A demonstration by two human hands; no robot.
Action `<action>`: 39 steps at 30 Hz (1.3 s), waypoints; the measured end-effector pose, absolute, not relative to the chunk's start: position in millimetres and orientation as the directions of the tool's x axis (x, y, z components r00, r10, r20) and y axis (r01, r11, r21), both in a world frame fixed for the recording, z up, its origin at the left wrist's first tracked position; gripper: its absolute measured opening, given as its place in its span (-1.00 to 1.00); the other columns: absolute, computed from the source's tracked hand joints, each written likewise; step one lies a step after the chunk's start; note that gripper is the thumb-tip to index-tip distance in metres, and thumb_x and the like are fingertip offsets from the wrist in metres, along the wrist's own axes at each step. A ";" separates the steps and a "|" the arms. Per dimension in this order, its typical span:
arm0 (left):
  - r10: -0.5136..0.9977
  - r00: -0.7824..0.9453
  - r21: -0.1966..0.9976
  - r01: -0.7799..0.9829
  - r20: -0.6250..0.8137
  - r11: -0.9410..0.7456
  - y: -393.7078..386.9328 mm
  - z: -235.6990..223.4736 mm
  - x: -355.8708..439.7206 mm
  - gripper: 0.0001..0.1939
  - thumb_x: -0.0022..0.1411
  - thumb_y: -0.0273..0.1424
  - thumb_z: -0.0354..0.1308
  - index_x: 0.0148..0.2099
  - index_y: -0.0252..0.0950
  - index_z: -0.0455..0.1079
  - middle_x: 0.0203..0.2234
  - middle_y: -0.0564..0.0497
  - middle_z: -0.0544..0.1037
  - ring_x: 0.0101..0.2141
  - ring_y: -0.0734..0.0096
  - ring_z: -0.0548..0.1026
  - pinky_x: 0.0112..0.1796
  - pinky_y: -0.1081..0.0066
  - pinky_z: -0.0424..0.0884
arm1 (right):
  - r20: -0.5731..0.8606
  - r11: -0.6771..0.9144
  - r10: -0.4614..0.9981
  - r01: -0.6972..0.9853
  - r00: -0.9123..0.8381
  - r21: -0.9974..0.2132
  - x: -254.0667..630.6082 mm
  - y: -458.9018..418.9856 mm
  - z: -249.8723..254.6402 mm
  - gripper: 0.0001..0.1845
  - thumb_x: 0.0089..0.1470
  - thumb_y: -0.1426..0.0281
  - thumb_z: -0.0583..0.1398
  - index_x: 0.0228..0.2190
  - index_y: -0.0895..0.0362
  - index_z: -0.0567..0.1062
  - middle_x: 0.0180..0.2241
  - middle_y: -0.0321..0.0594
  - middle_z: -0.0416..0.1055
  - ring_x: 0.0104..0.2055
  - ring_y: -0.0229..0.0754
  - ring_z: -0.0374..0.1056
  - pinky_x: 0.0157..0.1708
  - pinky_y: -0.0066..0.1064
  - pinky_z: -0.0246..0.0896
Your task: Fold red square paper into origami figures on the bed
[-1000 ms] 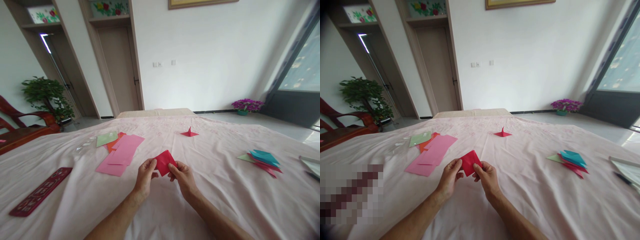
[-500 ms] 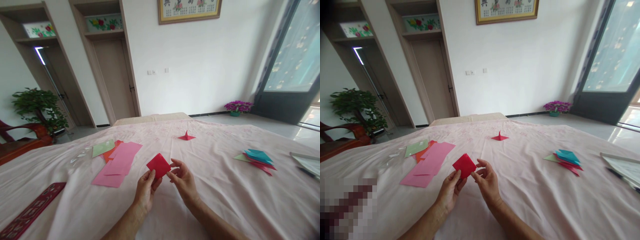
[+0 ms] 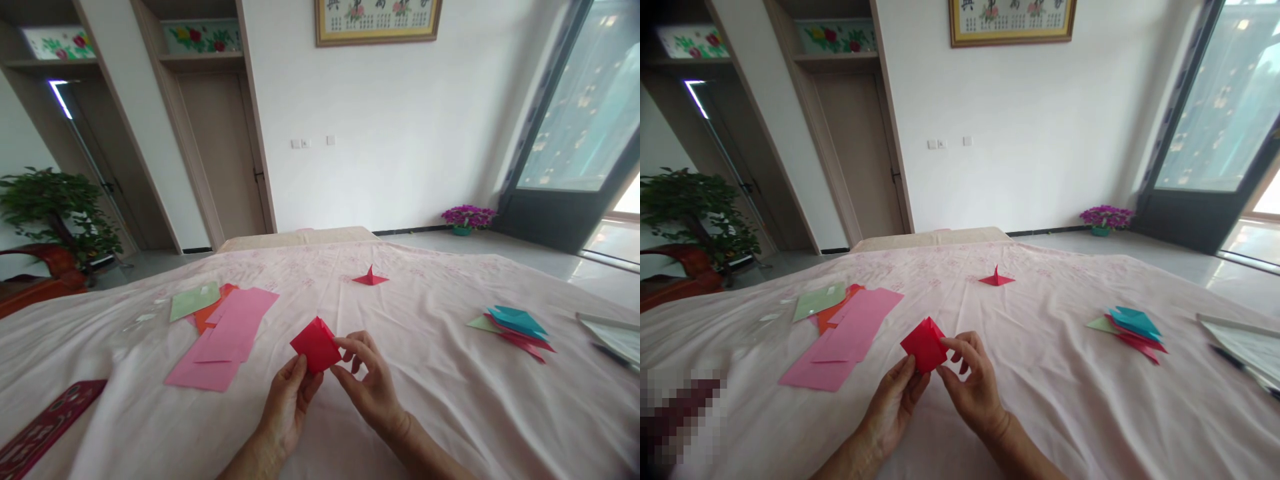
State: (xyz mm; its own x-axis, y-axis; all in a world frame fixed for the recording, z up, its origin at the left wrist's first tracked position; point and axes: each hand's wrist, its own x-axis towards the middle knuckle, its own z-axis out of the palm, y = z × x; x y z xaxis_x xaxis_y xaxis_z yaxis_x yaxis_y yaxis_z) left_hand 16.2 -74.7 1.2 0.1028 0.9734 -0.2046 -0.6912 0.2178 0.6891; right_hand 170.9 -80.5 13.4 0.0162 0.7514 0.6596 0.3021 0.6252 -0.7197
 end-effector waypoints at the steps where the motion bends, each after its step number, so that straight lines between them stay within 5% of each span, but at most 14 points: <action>1: 0.971 0.106 0.683 -0.695 -0.213 0.225 -74.0 1.3 16.2 -0.83 0.19 -0.49 0.25 -0.15 -0.45 0.50 -0.22 -0.18 0.61 -0.35 0.46 0.58 -0.32 0.53 0.56 | 0.671 0.638 0.741 0.318 -0.006 -0.702 172.2 -80.6 13.4 -0.53 0.01 0.51 0.26 -0.03 -0.04 0.42 -0.27 -0.25 0.28 -0.34 -0.23 0.28 -0.47 -0.40 0.24; 17: 0.947 0.170 0.654 -0.689 -0.273 0.312 -71.7 -2.3 16.0 -0.83 0.14 -0.44 0.31 -0.23 -0.45 0.50 -0.29 -0.16 0.63 -0.44 0.48 0.58 -0.40 0.54 0.57 | 0.676 0.642 0.729 0.456 -0.110 -0.617 189.5 -74.7 20.6 -0.54 0.01 0.38 0.32 -0.02 -0.05 0.42 -0.21 -0.19 0.28 -0.25 -0.17 0.29 -0.40 -0.35 0.31; 29: 0.931 0.306 0.706 -0.614 -0.199 0.353 -75.8 -1.7 15.7 -0.69 0.08 -0.48 0.36 -0.09 -0.38 0.51 -0.16 -0.13 0.60 -0.29 0.49 0.57 -0.22 0.56 0.54 | 0.782 0.697 0.568 0.655 -0.257 -0.291 199.3 -76.6 26.3 -0.68 0.04 0.33 0.30 -0.12 0.00 0.45 -0.01 -0.12 0.34 -0.15 -0.10 0.31 -0.24 -0.24 0.32; 39: 0.930 0.242 0.719 -0.590 -0.278 0.368 -77.7 -2.3 16.1 -0.65 -0.14 -0.40 0.48 -0.25 -0.38 0.54 -0.36 -0.06 0.63 -0.39 0.44 0.58 -0.37 0.59 0.54 | 0.697 0.736 0.608 0.600 -0.381 -0.314 205.3 -78.9 38.8 -0.85 0.10 0.30 0.23 -0.24 0.01 0.52 -0.01 -0.12 0.36 -0.11 -0.07 0.31 -0.18 -0.19 0.28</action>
State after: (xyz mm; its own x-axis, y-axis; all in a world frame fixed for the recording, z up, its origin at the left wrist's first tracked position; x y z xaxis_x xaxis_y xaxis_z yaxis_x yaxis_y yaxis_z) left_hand 16.1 -77.7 -2.3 0.2415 0.9297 -0.2779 -0.5899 0.3681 0.7187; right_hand 205.3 -78.9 38.8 -0.3810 0.6076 0.6968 0.5996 0.7361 -0.3140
